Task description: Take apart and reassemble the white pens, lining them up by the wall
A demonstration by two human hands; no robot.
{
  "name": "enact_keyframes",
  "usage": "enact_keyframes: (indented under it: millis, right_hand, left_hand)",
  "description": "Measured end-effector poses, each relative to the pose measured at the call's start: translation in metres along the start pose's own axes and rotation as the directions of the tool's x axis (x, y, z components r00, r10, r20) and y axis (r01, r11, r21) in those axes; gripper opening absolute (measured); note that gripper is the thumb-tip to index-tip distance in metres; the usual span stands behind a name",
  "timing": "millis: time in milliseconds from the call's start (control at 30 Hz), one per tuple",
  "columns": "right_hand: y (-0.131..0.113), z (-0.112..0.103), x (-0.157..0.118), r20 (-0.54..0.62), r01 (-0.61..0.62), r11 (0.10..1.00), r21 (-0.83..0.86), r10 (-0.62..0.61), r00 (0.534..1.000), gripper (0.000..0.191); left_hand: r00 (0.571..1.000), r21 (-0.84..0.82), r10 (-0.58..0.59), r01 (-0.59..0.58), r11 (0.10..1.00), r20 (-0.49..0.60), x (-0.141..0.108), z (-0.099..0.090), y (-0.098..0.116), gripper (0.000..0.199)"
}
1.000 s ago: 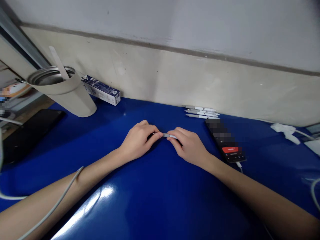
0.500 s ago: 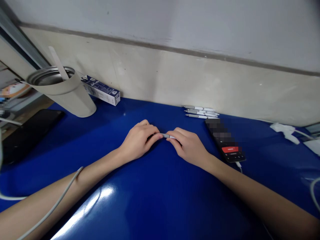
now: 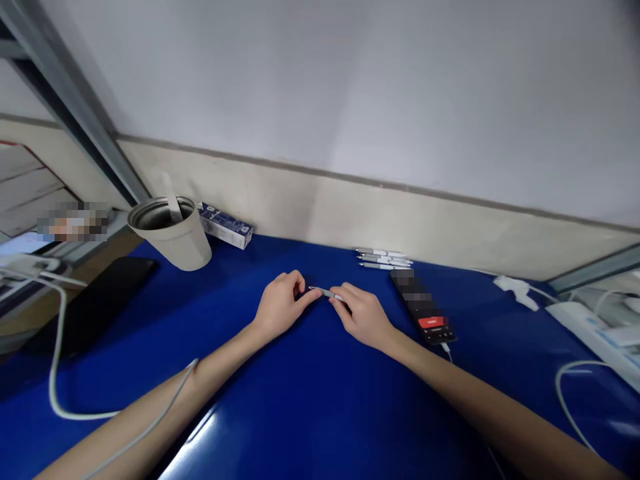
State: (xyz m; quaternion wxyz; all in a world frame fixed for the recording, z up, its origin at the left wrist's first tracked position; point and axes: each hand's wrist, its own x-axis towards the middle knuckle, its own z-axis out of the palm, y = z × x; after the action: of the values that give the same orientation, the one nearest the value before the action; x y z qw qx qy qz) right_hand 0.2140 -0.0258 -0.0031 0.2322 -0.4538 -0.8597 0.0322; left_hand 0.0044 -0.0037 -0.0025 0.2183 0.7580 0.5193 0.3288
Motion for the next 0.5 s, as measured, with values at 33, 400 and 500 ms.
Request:
enact_keyframes:
  millis: [33, 400, 500]
  right_hand:
    - [0.0, 0.001, 0.002, -0.005, -0.012, 0.999, -0.041, 0.012, 1.0, 0.025]
    - [0.038, -0.028, 0.104, 0.078, -0.056, 0.942, -0.33, 0.086, 0.993, 0.035]
    - [0.059, -0.048, 0.091, 0.081, -0.163, 0.903, -0.399, 0.211, 0.974, 0.023]
  left_hand:
    - [0.998, 0.009, -0.037, 0.037, 0.999, -0.059, 0.0, 0.0, -0.001, 0.038]
    - [0.994, 0.003, -0.031, 0.032, 0.999, -0.103, -0.005, -0.003, 0.003, 0.028]
    - [0.997, 0.02, -0.017, 0.019, 1.0, -0.081, -0.005, -0.002, 0.005, 0.027]
